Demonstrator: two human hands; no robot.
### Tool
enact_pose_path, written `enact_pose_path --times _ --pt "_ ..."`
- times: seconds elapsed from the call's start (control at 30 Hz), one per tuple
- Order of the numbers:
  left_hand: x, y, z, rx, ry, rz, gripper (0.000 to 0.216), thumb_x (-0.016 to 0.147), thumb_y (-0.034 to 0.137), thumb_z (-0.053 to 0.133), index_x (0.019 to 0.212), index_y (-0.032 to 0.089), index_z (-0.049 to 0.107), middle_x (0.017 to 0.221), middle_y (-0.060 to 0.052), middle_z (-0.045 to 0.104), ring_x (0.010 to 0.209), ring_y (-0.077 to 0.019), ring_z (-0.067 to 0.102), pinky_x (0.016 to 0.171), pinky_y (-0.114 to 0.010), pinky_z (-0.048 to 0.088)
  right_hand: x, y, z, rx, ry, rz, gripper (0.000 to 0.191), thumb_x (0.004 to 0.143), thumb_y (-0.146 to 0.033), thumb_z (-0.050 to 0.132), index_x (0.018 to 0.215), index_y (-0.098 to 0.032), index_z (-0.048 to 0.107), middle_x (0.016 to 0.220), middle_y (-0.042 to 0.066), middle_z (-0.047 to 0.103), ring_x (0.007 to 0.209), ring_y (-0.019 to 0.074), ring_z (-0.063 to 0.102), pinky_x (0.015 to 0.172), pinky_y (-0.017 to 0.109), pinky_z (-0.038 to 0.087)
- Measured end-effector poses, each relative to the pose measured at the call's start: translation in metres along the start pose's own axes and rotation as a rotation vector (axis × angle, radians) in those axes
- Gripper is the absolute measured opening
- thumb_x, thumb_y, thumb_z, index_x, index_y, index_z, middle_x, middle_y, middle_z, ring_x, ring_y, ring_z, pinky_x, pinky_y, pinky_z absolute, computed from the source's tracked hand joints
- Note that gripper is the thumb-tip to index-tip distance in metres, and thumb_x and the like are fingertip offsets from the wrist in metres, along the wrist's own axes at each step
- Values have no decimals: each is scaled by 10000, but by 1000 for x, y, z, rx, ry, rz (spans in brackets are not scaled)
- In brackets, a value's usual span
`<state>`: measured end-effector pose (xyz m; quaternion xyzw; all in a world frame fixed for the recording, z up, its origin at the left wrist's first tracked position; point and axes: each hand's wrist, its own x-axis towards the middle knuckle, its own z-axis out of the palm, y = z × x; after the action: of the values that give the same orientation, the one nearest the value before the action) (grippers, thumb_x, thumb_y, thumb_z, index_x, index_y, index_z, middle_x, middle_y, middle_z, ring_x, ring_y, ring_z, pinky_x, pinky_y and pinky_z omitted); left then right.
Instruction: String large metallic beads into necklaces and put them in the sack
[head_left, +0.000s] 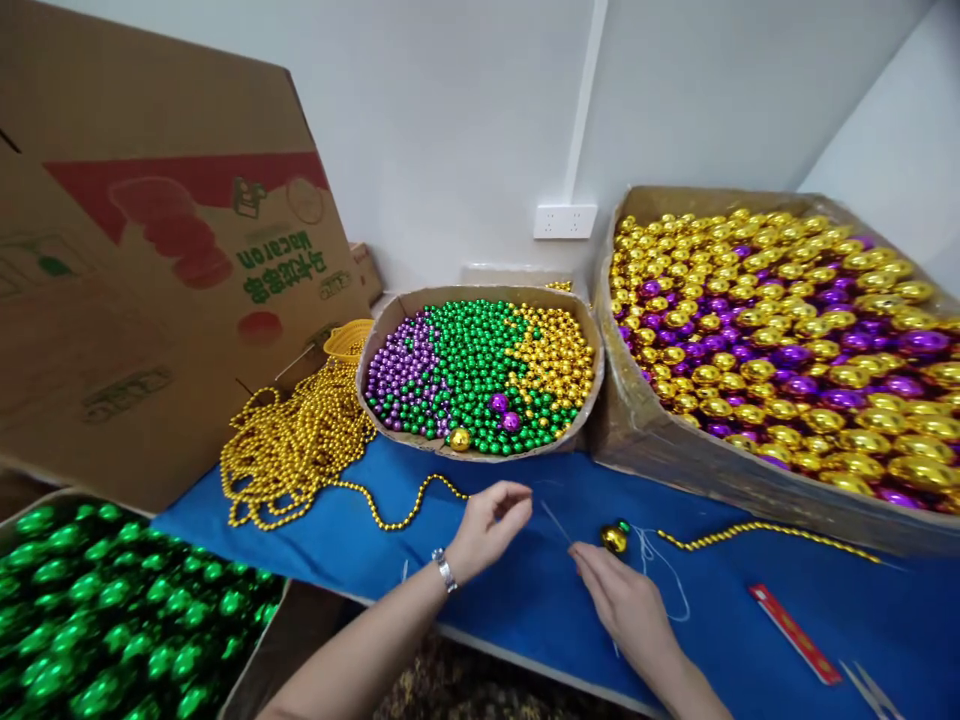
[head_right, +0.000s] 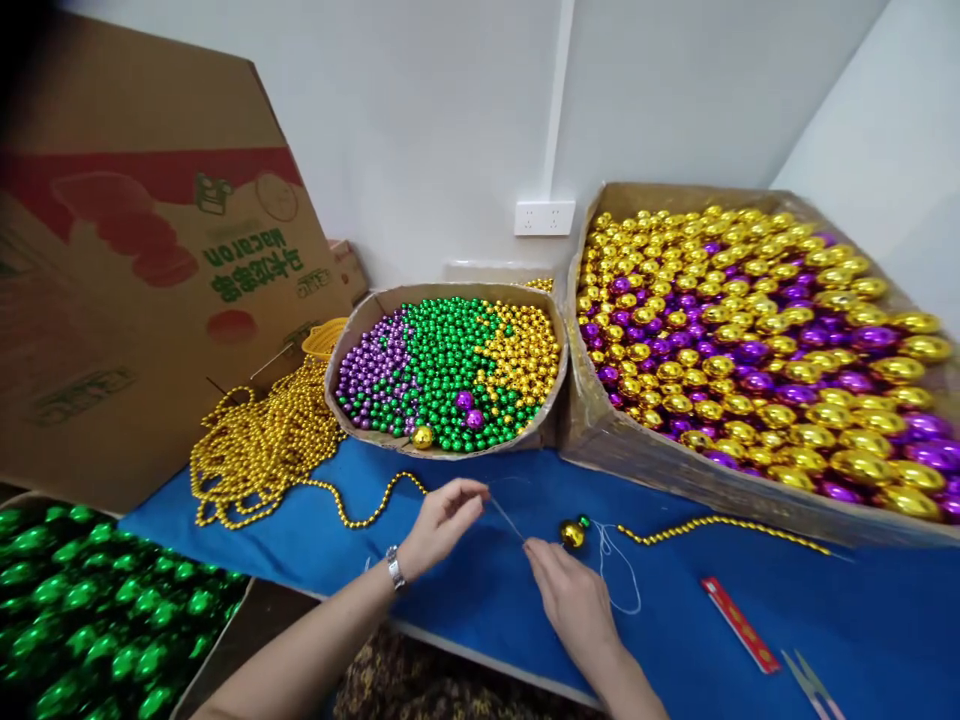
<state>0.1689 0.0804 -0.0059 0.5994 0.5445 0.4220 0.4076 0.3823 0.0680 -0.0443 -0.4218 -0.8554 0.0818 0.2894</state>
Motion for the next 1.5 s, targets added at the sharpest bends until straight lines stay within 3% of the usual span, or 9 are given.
enact_pose_path --times 0.2,0.53,0.67,0.8,0.93,1.03,1.27,1.37,1.5 --pt "26 -29 -7 856 -38 120 232 830 296 532 999 167 625 1106 -140 581 1071 -309 462 875 -461 403 -8 8 -4 -37 33 19 330 948 -255 321 1016 -197 638 914 55 728 737 138 705 606 186 548" --pt "16 -36 -11 690 -10 85 113 727 142 566 782 185 656 891 -106 641 934 -268 529 851 -428 392 -7 1 -11 -129 83 -88 349 953 -267 321 976 -187 659 863 42 735 709 145 708 586 191 550" --pt "-5 -33 -57 478 148 9 117 758 237 571 711 187 665 746 -41 667 717 -169 596 696 -283 465 -9 6 -12 -79 124 -113 331 943 -291 348 984 -202 665 885 27 737 759 152 709 620 194 564" --pt "-19 -19 -132 284 409 -49 289 794 402 537 759 132 634 547 -7 599 478 -127 547 458 -222 419 -13 7 -8 25 96 -62 338 939 -326 352 999 -215 666 930 31 731 781 148 708 631 182 570" --pt "-11 7 -202 167 696 19 336 816 458 499 876 141 592 746 -37 647 635 -141 623 595 -256 493 -12 3 -3 82 84 -47 324 933 -335 370 1026 -211 655 953 37 726 802 157 706 636 185 574" --pt "-5 15 -222 227 823 170 254 782 403 578 846 159 608 854 -52 658 795 -172 630 732 -295 496 -8 -1 0 100 96 -66 306 930 -325 384 1030 -210 649 941 36 728 784 158 708 637 191 576" --pt "-38 -46 -170 706 215 168 164 863 232 458 783 193 596 816 -41 625 795 -166 588 742 -285 469 -5 -11 -4 150 72 -108 283 923 -285 398 1098 -204 605 945 40 723 768 146 708 646 184 571" --pt "-56 -65 -149 756 117 142 180 849 195 467 741 197 612 783 -50 617 792 -183 579 762 -307 459 -5 -9 -3 184 50 -120 298 929 -275 367 1130 -206 574 944 44 722 742 134 709 647 175 567" --pt "-80 -66 -151 811 109 58 156 831 259 534 940 242 644 1060 -62 621 975 -197 569 877 -312 436 -16 7 2 216 -1 -14 301 915 -345 375 1124 -263 574 835 13 737 633 147 708 527 173 564"
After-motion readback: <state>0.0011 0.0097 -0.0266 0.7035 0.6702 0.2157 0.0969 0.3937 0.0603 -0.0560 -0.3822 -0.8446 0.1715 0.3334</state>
